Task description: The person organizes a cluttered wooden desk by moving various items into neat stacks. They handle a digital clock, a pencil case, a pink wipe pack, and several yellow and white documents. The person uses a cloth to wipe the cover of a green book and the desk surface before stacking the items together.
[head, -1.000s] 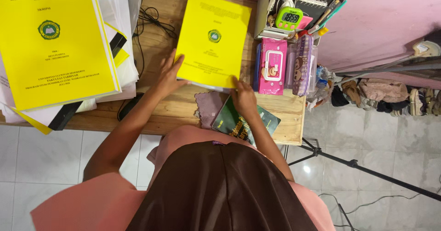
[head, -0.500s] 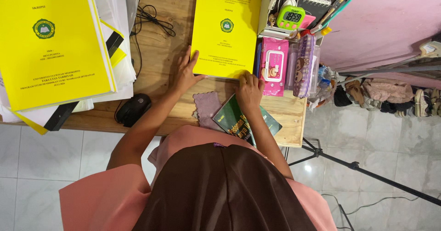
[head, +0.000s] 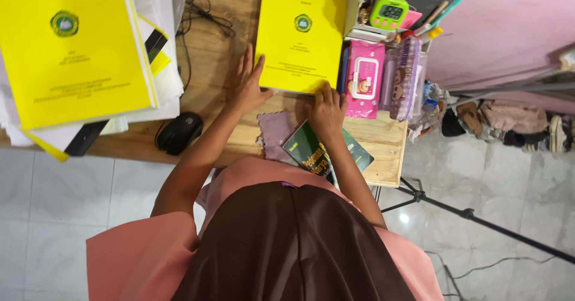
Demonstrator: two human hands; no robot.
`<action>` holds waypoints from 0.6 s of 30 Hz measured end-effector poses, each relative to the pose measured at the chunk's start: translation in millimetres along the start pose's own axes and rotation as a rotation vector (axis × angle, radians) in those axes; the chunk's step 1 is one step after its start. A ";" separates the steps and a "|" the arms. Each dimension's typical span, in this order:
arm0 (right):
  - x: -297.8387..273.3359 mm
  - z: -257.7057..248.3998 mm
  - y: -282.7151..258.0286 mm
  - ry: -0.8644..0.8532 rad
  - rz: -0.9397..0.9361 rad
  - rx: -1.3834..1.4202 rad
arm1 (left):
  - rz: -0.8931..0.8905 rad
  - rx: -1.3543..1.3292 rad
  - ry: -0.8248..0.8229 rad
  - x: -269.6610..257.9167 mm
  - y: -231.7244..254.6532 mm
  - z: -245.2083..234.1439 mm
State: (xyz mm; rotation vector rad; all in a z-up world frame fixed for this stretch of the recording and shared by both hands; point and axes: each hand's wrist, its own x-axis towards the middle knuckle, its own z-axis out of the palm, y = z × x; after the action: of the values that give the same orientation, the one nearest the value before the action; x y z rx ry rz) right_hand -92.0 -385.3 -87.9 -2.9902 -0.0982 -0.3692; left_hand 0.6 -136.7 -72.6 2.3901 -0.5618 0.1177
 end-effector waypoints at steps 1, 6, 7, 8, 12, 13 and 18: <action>1.7 -6.8 -6.2 -0.023 -0.003 0.014 | 0.063 -0.046 0.071 -3.0 1.8 -10.1; 14.5 -23.3 -66.1 -0.071 -0.167 0.340 | 0.055 0.034 0.573 -61.6 -87.6 -83.1; 16.5 -24.7 -80.0 -0.102 -0.193 0.435 | -0.103 0.169 0.869 -59.0 -127.6 -108.6; 19.0 -25.5 -93.9 -0.114 -0.227 0.539 | -0.085 0.294 0.896 -92.2 -163.1 -148.0; 33.2 -27.7 -148.9 -0.195 -0.406 0.827 | -0.454 0.643 0.835 -179.1 -227.1 -268.7; 38.3 -26.8 -162.6 -0.223 -0.463 0.867 | -0.537 0.538 0.747 -191.3 -227.2 -276.4; 64.6 -17.3 -230.0 -0.415 -0.474 1.057 | -0.751 0.191 0.562 -199.2 -210.4 -281.3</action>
State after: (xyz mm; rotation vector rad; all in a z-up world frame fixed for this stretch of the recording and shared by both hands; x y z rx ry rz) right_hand -51.9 -156.7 -28.3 -1.9117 -0.7700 0.2288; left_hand -72.6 257.7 -25.9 2.4289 0.6271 0.4981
